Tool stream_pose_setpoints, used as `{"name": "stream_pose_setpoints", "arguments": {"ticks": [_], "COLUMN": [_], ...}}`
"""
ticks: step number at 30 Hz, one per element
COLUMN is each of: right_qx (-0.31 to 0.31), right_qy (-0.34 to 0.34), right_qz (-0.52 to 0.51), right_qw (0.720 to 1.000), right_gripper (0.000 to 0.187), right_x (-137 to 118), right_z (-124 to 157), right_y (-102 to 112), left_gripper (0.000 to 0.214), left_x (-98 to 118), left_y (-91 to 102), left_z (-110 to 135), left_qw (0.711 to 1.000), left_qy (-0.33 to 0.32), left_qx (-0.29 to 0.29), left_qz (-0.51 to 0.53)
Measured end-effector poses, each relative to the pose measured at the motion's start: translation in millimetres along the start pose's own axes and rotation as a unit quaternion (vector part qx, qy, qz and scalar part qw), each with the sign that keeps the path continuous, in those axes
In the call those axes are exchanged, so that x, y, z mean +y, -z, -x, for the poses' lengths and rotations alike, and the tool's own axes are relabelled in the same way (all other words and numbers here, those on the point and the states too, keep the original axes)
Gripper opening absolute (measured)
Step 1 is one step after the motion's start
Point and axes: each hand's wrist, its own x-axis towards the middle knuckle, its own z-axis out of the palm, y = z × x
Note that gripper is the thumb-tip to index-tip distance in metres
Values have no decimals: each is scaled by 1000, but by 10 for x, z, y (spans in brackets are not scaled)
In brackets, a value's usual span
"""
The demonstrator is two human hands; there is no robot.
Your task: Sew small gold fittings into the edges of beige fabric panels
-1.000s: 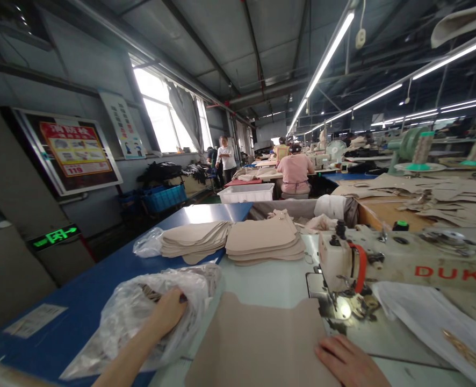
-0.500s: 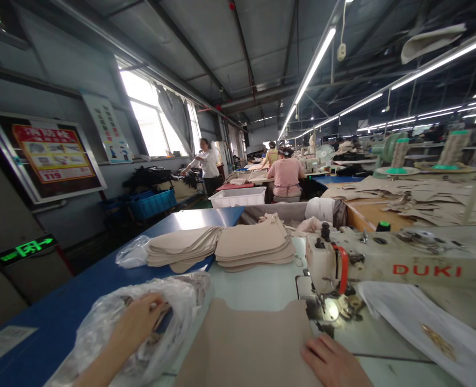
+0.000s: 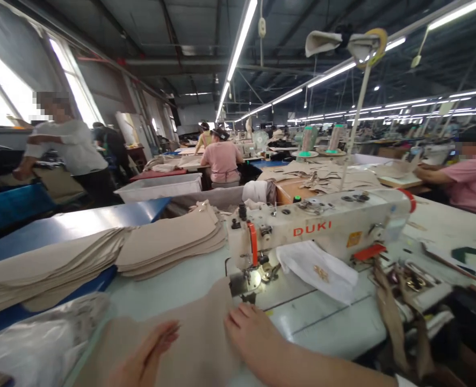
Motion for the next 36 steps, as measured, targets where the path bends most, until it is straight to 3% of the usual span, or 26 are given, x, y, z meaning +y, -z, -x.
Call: {"name": "stream_pose_setpoints", "arguments": {"ticks": [2,5,8,10,15,20,28,31,34,36], "right_qx": [-17,10,56,28,-9,-7,60,97,120,138], "right_qy": [4,-33,-153,-271,-359,-401,-415,-406,-377,-356], "right_qz": [-26,-72,-82,-57,-33,-43,-179,-278,-369,-479], "right_qw": [1000,997,983,960,933,915,890,865,841,790], "right_gripper": [24,31,34,33,16,19,20,19,29,35], "right_x": [108,430,905,1228,1703,1744,1726,1676,1556,1429], "right_z": [117,394,672,797,861,805,784,769,757,749], "right_y": [144,412,681,795,733,567,620,664,714,753], "left_gripper": [27,24,24,25,27,27,26,27,28,29], "left_x": [313,527,536,517,485,452,546,564,545,523], "left_y": [-282,-468,-514,-530,-573,-580,-557,-557,-570,-582], "left_z": [-102,-297,-434,-471,-485,-482,-455,-445,-455,-467], "left_qw": [998,994,992,992,992,992,990,988,986,985], "left_qy": [4,31,41,42,47,43,47,48,50,49], "left_qx": [-47,-66,-66,-72,-86,-91,-78,-74,-74,-76], "left_qz": [48,86,98,96,81,80,106,129,139,149]}}
